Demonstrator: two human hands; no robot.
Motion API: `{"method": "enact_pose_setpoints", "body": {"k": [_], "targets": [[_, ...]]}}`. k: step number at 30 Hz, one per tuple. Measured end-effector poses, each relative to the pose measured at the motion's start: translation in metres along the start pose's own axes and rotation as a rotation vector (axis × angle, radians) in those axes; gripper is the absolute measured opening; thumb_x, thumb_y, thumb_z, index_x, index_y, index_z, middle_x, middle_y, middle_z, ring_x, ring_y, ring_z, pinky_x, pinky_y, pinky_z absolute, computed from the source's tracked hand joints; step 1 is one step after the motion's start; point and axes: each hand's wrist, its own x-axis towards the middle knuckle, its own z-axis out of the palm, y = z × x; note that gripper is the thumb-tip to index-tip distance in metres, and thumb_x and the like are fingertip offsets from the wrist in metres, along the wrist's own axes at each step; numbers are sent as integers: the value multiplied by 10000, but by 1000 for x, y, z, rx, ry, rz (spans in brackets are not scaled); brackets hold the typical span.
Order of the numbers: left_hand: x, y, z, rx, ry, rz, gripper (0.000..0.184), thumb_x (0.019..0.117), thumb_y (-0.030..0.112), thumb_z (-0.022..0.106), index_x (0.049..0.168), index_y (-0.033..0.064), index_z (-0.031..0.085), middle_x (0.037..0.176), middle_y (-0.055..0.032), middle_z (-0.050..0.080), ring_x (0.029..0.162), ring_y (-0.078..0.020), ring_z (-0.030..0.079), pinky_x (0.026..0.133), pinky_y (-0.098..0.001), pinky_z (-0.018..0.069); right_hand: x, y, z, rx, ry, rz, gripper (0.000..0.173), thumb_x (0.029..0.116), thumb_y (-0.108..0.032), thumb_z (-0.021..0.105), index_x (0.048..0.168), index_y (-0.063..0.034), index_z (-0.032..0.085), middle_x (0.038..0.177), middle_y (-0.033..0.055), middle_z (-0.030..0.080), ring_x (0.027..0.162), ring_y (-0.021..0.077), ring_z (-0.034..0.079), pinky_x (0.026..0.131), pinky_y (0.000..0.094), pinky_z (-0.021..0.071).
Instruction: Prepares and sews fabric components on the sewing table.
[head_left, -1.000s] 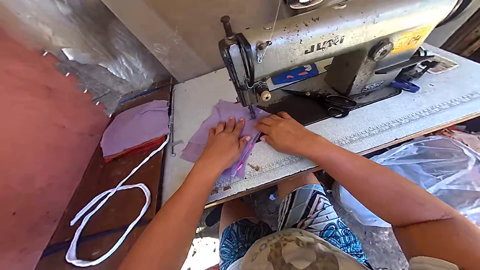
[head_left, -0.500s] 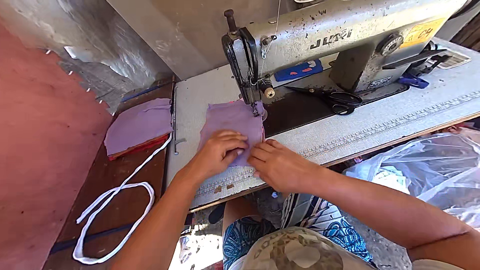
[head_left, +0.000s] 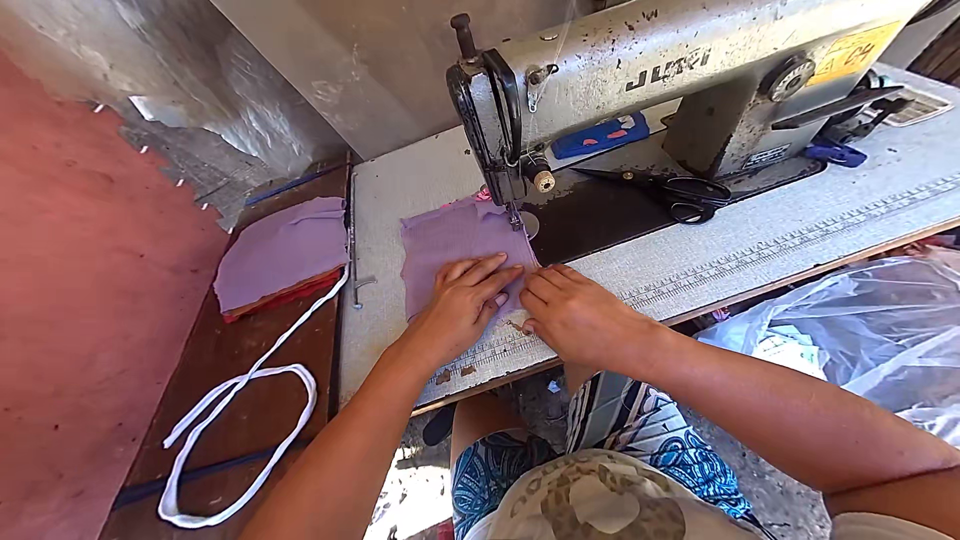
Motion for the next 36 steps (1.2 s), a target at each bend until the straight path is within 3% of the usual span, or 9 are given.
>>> {"method": "enact_pose_setpoints", "body": {"k": [8, 14, 20, 23, 27, 29, 32, 34, 36], "targets": [[21, -7, 1, 91, 26, -74, 439, 1084, 354, 383, 1451, 260, 605, 1521, -30, 536, 1359, -304, 507, 1077, -575, 368, 12, 21, 1, -7, -61, 73, 336, 1039, -266, 544, 1137, 20, 693, 1212, 197, 688, 1235, 351, 635, 1058, 515, 485], [34, -10, 1, 172, 36, -154, 435, 1074, 379, 453, 1466, 248, 589, 1489, -71, 553, 1299, -357, 529, 1008, -604, 397, 28, 43, -5, 66, -167, 151, 330, 1043, -257, 568, 1236, -6, 663, 1323, 178, 639, 1309, 342, 573, 1068, 541, 450], [49, -2, -7, 234, -34, -245, 473, 1098, 382, 372, 1488, 198, 567, 1333, -145, 617, 1172, -376, 570, 913, -569, 443, 42, 66, -5, 57, -218, 207, 360, 1074, -267, 510, 1317, -31, 634, 1406, 164, 605, 1372, 359, 521, 1075, 588, 427], [58, 3, -15, 239, -91, -287, 449, 1077, 303, 429, 1473, 153, 580, 1243, -190, 628, 1140, -391, 583, 933, -577, 451, 45, 72, -5, 34, -220, 282, 392, 1081, -289, 500, 1341, -24, 624, 1406, 181, 598, 1397, 382, 487, 1092, 612, 398], [68, 13, -24, 276, -181, -359, 509, 1046, 378, 547, 1457, 78, 578, 1287, -231, 606, 1187, -409, 591, 1016, -597, 445, 35, 65, 0, 17, 8, 263, 329, 1038, -261, 554, 1173, 7, 689, 1275, 220, 642, 1298, 436, 543, 1046, 626, 433], [71, 15, -25, 311, -200, -379, 550, 1037, 428, 558, 1441, 55, 586, 1281, -228, 611, 1169, -404, 602, 1003, -592, 453, 27, 51, 1, 67, 121, 78, 269, 999, -232, 561, 1062, -28, 724, 1128, 166, 698, 1168, 376, 627, 973, 561, 503], [70, 11, -19, 398, -153, -392, 615, 1043, 513, 499, 1414, 32, 597, 1277, -235, 616, 1183, -417, 585, 988, -602, 426, 23, 43, 7, 131, 128, -133, 249, 993, -216, 556, 916, -45, 720, 929, 103, 702, 995, 286, 684, 873, 445, 542], [65, 4, -11, 425, -112, -419, 698, 1052, 577, 418, 1459, 24, 544, 1387, -253, 557, 1287, -440, 515, 1055, -632, 354, 22, 45, 9, 110, 110, -124, 240, 993, -214, 570, 931, -39, 722, 934, 106, 705, 992, 285, 685, 889, 442, 539], [58, -7, -9, 360, -84, -409, 744, 1060, 585, 372, 1538, 19, 433, 1595, -262, 366, 1464, -462, 357, 1172, -688, 207, 23, 49, 10, 66, 102, -74, 247, 988, -227, 569, 957, -38, 725, 967, 115, 712, 1018, 298, 684, 892, 463, 535]]}}
